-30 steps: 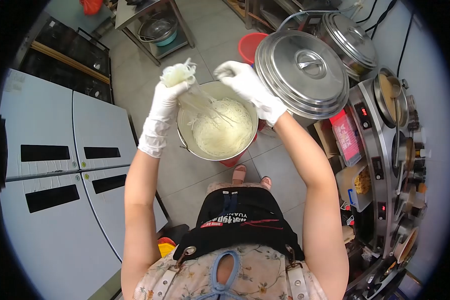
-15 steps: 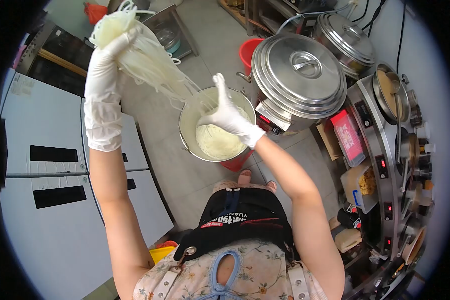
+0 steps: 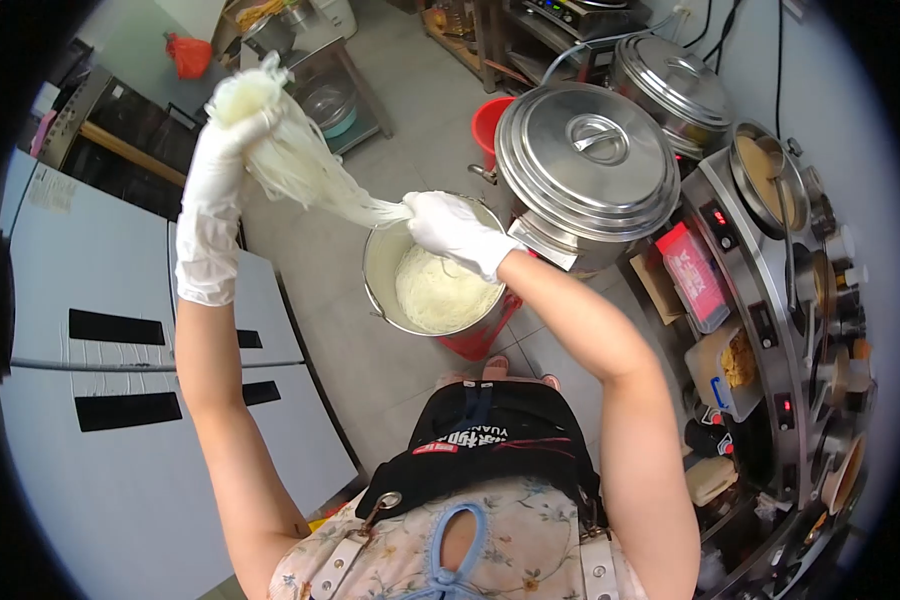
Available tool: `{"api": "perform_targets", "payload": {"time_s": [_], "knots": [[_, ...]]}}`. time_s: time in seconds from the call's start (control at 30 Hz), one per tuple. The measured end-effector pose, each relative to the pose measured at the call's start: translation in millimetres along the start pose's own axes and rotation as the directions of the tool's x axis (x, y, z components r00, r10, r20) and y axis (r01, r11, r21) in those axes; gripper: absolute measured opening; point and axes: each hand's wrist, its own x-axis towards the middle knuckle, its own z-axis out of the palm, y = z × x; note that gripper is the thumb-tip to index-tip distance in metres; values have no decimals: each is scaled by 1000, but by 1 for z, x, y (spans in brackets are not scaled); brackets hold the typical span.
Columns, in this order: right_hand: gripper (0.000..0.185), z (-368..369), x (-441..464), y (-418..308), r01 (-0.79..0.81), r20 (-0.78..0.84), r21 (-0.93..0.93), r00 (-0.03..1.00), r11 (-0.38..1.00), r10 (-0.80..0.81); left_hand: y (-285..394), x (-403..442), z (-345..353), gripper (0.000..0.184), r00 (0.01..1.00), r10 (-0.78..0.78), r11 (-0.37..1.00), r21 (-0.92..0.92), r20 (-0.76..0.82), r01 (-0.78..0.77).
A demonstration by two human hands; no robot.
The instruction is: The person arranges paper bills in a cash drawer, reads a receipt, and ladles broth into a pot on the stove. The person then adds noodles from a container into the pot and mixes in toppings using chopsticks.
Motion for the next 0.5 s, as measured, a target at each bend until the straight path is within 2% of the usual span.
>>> {"api": "perform_targets", "payload": {"time_s": [0.03,0.07,0.13,0.17,0.2,0.33,0.37,0.4,0.43,0.47,0.5], "knots": [[24,-15,-4,-3,-29,68,-87,997,996,35,-6,-4,3,34,999,-26,999,43,24,24],[24,-25,-6,-7,-41,54,-91,997,995,46,-17,-7,6,34,996,-44,999,-13,76,46],[28,-42,-8,-12,-4,17,56,1000,998,3,-25,-20,19,35,972,-181,981,-40,151,189],[31,-50,-6,-15,3,10,66,1000,998,-4,-36,-20,24,36,963,-197,977,-51,182,209],[32,-57,-6,-22,-52,-6,169,999,984,54,-49,-21,29,37,953,-213,971,-59,214,230],[27,-106,-15,-48,-138,121,400,988,906,98,-73,-18,62,39,914,-247,955,-78,322,286],[26,-115,-21,-52,-146,88,413,989,899,120,-71,-18,75,39,905,-244,954,-78,349,288],[23,-136,-37,-73,-130,61,388,991,913,115,-65,-19,89,37,902,-183,948,-172,391,267],[22,-143,-40,-66,-78,23,372,997,925,74,-59,-17,102,36,897,-119,932,-264,426,249],[20,-151,-43,-58,-25,-15,353,999,935,32,-53,-13,112,36,885,-111,931,-263,453,252],[20,-159,-50,-57,1,-136,374,989,927,54,-47,-7,124,35,866,-39,945,-263,499,194]]}}
